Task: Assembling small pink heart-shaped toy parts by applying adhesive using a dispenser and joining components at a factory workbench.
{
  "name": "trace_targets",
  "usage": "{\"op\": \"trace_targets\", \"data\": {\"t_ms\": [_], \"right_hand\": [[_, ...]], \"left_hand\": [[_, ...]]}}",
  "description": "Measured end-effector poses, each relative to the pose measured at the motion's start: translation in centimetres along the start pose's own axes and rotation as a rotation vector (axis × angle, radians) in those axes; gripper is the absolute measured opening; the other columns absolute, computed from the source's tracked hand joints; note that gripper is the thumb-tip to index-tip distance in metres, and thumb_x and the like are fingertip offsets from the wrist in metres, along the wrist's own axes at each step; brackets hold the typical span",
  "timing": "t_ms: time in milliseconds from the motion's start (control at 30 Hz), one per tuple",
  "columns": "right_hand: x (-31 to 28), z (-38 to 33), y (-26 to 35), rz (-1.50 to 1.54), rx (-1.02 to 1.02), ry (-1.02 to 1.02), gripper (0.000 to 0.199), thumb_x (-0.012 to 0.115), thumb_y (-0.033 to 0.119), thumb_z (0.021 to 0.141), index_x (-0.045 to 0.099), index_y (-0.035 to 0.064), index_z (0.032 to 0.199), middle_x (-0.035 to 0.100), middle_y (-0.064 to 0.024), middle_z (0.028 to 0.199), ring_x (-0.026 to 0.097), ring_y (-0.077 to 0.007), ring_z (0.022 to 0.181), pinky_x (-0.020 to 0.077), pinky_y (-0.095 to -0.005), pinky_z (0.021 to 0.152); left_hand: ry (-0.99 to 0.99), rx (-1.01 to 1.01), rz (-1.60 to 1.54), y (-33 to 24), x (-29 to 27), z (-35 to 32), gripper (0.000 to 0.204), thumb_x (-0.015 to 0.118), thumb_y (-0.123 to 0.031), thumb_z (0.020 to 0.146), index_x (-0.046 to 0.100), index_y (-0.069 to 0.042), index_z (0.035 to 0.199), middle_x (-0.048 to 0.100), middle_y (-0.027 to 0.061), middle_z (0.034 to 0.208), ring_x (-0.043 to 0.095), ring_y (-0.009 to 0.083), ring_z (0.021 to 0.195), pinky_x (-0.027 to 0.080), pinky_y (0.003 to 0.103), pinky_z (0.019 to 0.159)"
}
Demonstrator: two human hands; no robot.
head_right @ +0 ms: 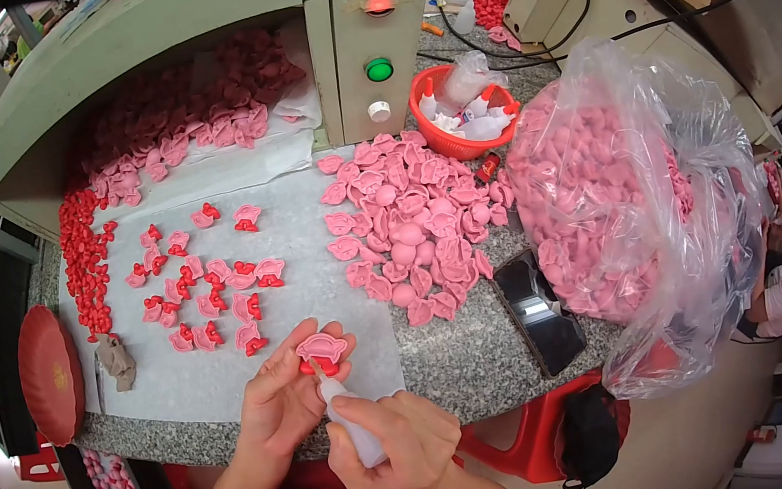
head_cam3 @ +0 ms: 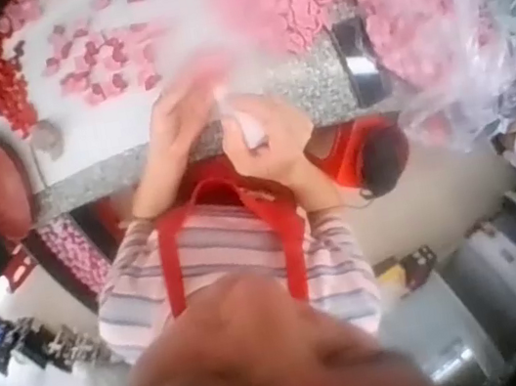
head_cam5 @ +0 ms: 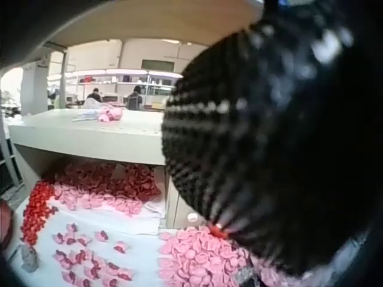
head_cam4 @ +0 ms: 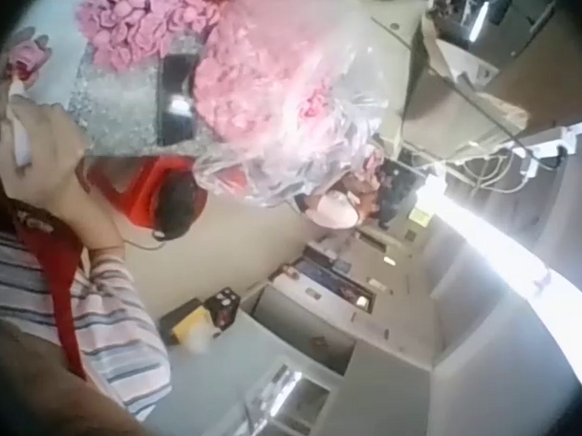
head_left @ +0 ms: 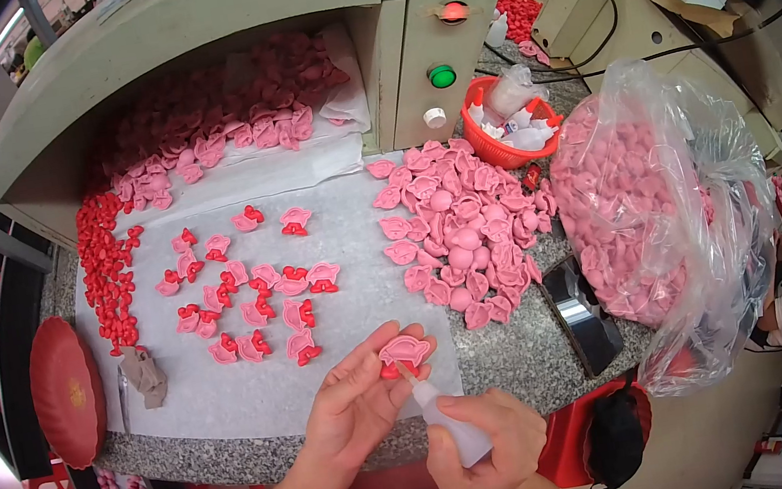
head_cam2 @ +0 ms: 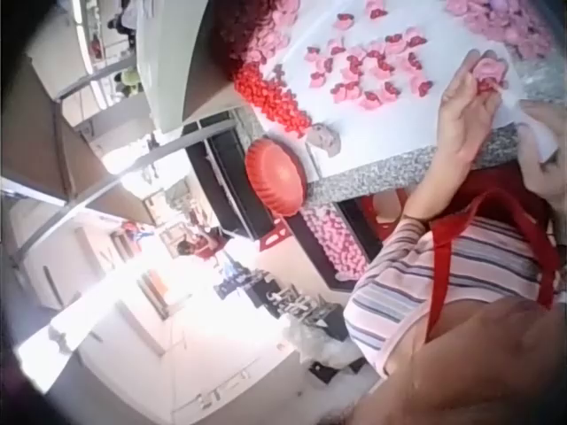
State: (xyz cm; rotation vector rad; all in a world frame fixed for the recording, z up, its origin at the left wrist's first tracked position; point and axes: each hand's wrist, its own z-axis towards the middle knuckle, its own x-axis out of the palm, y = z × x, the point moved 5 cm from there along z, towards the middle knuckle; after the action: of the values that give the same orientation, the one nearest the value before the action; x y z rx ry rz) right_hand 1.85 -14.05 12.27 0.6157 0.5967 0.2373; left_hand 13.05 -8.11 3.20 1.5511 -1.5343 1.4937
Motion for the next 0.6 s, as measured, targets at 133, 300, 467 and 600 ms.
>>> {"op": "trace_targets", "data": {"t_ms": [133, 300, 467, 600], "right_hand": [[-0.17, 0.08, -0.07, 0.001, 0.002, -0.014, 0.028, 0.065, 0.002, 0.067, 0.056, -0.0034, 0.093, 0.062, -0.0113, 0.073, 0.053, -0.0195, 0.045, 0.0413, -0.0275, 0.041], [-0.21, -0.07, -0.05, 0.000, -0.001, -0.018, 0.027, 0.065, 0.002, 0.066, 0.056, -0.0037, 0.092, 0.062, -0.0113, 0.072, 0.053, -0.0192, 0.045, 0.0414, -0.0272, 0.041], [-0.32, 0.05, -0.09, 0.008, -0.006, -0.030, 0.027, 0.064, 0.001, 0.066, 0.056, -0.0039, 0.091, 0.062, -0.0116, 0.071, 0.053, -0.0188, 0.044, 0.0413, -0.0270, 0.041], [-0.44, 0.09, -0.01, 0.007, 0.003, -0.026, 0.027, 0.064, 0.001, 0.066, 0.056, -0.0043, 0.091, 0.062, -0.0119, 0.071, 0.053, -0.0191, 0.044, 0.0415, -0.0270, 0.041]], "left_hand": [[0.003, 0.007, 0.003, 0.04, -0.13, -0.08, 0.040, 0.054, -0.014, 0.090, 0.046, -0.002, 0.127, 0.045, 0.0195, 0.130, 0.041, 0.0369, 0.124, 0.043, 0.044, 0.099], [0.019, 0.018, -0.003, 0.00, -0.10, -0.06, 0.039, 0.053, -0.014, 0.090, 0.047, -0.002, 0.126, 0.045, 0.0196, 0.130, 0.042, 0.0366, 0.123, 0.042, 0.044, 0.099], [0.032, 0.031, 0.002, -0.07, -0.04, -0.08, 0.038, 0.053, -0.013, 0.090, 0.047, -0.001, 0.126, 0.045, 0.0199, 0.131, 0.042, 0.0365, 0.123, 0.043, 0.044, 0.099], [0.023, 0.028, 0.003, -0.01, -0.06, -0.20, 0.038, 0.053, -0.013, 0.090, 0.047, -0.001, 0.126, 0.045, 0.0200, 0.131, 0.042, 0.0365, 0.123, 0.042, 0.044, 0.099]]}}
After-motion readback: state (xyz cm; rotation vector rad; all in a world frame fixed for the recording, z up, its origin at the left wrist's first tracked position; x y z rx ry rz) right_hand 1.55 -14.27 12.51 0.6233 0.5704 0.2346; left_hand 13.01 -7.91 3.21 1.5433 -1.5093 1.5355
